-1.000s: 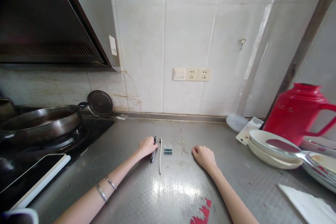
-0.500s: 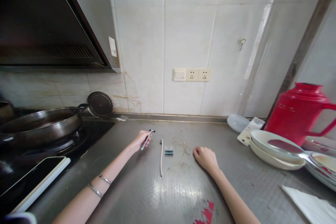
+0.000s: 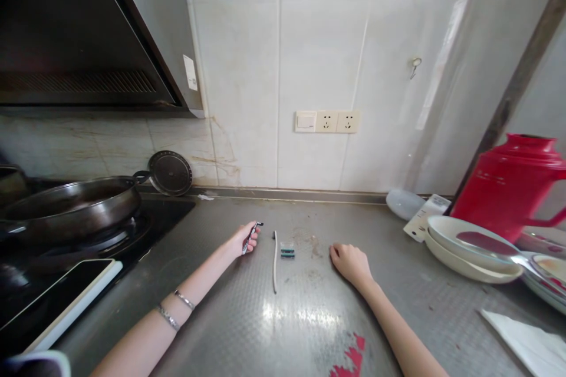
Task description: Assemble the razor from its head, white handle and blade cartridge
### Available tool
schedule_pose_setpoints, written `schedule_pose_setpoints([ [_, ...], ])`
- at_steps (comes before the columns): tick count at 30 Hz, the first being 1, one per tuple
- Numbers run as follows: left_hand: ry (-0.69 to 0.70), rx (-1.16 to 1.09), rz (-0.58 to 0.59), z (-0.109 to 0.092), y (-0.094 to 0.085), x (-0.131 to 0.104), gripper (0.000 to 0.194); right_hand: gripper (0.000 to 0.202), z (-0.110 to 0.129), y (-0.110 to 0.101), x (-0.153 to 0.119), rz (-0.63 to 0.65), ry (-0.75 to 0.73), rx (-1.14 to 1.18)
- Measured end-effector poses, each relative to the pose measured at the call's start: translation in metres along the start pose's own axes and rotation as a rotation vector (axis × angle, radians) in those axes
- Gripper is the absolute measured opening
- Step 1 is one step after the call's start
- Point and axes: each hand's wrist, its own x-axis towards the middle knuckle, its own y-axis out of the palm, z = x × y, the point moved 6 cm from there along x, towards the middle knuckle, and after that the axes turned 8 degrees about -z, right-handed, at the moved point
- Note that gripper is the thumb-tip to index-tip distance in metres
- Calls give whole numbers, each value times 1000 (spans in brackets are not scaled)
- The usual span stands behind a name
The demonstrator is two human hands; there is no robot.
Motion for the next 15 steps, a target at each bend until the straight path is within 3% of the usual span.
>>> schedule_pose_setpoints([
  [15, -11, -50, 50, 8, 2, 5, 27, 44, 0, 0, 0, 19, 13, -4],
])
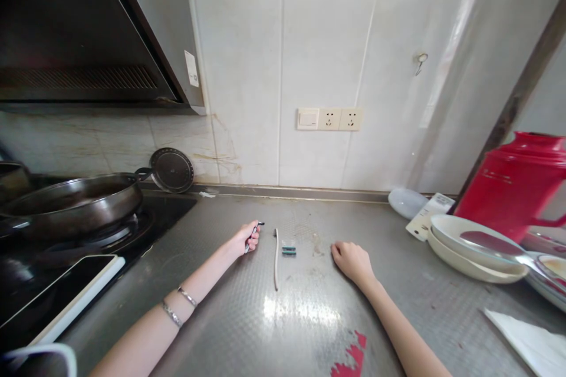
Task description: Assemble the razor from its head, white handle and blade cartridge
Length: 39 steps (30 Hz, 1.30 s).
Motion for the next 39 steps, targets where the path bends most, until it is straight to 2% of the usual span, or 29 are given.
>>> schedule_pose_setpoints([
  [14, 72, 78, -1, -3, 3, 0, 31, 44, 2, -2, -1, -5, 1, 3],
  [19, 217, 89, -12, -14, 11, -2, 30, 44, -2, 0, -1, -2, 7, 35],
  [23, 449, 147, 61, -27, 23, -8, 36, 46, 1, -10, 8, -71, 44, 229],
  [26, 600, 200, 118, -34, 30, -18, 40, 48, 29, -29, 20, -142, -21, 563],
  [29, 665, 206, 132, -37, 33, -28, 41, 45, 75, -48, 31, -18, -75, 968],
  [31, 689, 196, 136, -39, 34, -34, 41, 45, 107, -59, 36, 85, -97, 1150],
  [35, 722, 212, 140, -41, 38, -43, 42, 44, 146, -67, 43, 226, -62, 1299],
  [37, 733, 226, 140, -41, 40, -44, 42, 45, 156, -64, 44, 305, -61, 1340],
  [39, 732, 232, 146, -40, 42, -44, 42, 44, 160, -62, 46, 317, -70, 1369],
])
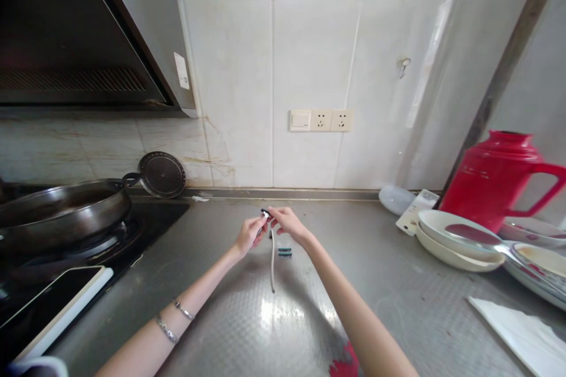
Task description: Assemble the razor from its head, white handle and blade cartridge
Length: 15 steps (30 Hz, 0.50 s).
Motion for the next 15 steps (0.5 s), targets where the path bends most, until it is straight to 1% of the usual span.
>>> schedule_pose_setpoints([
  [3, -1, -5, 5, 0, 1, 0, 42, 41, 1, -2, 1, -40, -49, 8],
  [7, -1, -33, -3, -1, 0, -1, 41, 42, -1, -5, 4, -72, -84, -15],
  [9, -11, -41, -8, -2, -2, -1, 42, 44, -5, -8, 10, -119, -131, -141],
  [12, -2, -66, -22, -8, -6, 1, 43, 48, -15, -9, 23, -192, -206, -403],
  [15, 42, -117, -51, -18, -12, 4, 42, 43, -26, -4, 36, -206, -246, -555],
])
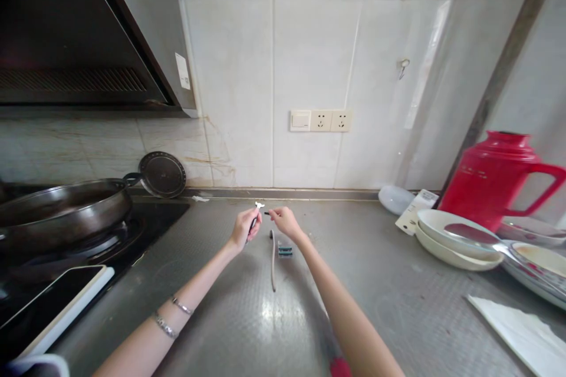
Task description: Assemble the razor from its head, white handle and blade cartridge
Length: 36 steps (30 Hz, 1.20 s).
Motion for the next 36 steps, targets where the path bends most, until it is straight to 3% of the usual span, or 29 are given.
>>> schedule_pose_setpoints([
  [7, 58, -38, -14, -14, -5, 5, 39, 26, 4, 41, -5, 106, -123, -266],
  [10, 37, -25, -16, -13, -4, 4, 40, 21, 7, 49, -11, 143, -149, -344],
  [13, 29, -19, -7, -11, -4, 4, 42, 23, 8, 41, -12, 122, -159, -405],
  [17, 19, -10, 8, -6, -4, 7, 42, 30, 6, 14, -13, 80, -79, -508],
  [22, 48, 2, -58, -5, -9, 10, 39, 27, 11, -7, -35, 141, 4, -542],
  [29, 86, -71, -21, -3, -9, 10, 35, 31, 23, 2, -87, 343, 45, -597],
  [36, 72, -109, 45, -3, -5, 8, 29, 35, 29, 16, -102, 336, 95, -657],
])
